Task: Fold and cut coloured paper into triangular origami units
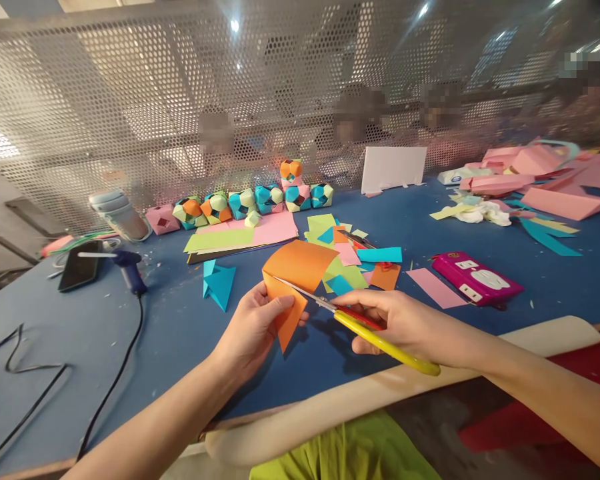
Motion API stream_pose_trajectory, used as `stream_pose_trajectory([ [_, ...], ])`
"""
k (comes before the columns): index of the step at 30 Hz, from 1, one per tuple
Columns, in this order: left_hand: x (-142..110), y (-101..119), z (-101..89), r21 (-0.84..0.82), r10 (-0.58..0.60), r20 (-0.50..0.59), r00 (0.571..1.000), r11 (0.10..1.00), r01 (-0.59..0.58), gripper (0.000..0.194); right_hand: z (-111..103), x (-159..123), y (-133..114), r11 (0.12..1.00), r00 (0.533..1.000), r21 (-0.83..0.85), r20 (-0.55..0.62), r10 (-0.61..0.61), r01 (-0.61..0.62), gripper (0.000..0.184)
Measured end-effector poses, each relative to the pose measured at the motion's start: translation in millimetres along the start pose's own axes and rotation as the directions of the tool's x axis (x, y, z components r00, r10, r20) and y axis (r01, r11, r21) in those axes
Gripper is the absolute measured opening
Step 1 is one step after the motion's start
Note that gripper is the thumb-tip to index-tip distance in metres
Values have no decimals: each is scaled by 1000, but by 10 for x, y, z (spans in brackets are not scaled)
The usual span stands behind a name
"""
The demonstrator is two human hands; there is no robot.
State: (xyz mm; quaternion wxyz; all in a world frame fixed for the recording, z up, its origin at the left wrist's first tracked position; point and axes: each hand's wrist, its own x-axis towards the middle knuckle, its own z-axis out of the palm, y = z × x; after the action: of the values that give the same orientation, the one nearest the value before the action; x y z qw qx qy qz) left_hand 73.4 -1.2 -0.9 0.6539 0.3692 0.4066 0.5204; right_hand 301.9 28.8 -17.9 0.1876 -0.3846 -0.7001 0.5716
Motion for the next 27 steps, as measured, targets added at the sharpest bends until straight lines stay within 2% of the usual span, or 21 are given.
stream_pose_trajectory([
  [6,-5,-10,8,2,-19,12,1000,1000,19,27,49,30,-55,997,999,-66,-20,-36,34,58],
  [11,-4,-14,-5,3,-31,28,999,1000,31,24,87,53,-25,997,997,-68,-62,-47,43,54],
  [19,-24,-27,23,2,-48,71,996,999,48,25,167,53,-191,995,995,-42,-29,-93,92,54],
  [27,-18,-29,8,15,-61,67,996,998,60,24,169,67,-106,996,996,-47,-45,-80,78,50],
])
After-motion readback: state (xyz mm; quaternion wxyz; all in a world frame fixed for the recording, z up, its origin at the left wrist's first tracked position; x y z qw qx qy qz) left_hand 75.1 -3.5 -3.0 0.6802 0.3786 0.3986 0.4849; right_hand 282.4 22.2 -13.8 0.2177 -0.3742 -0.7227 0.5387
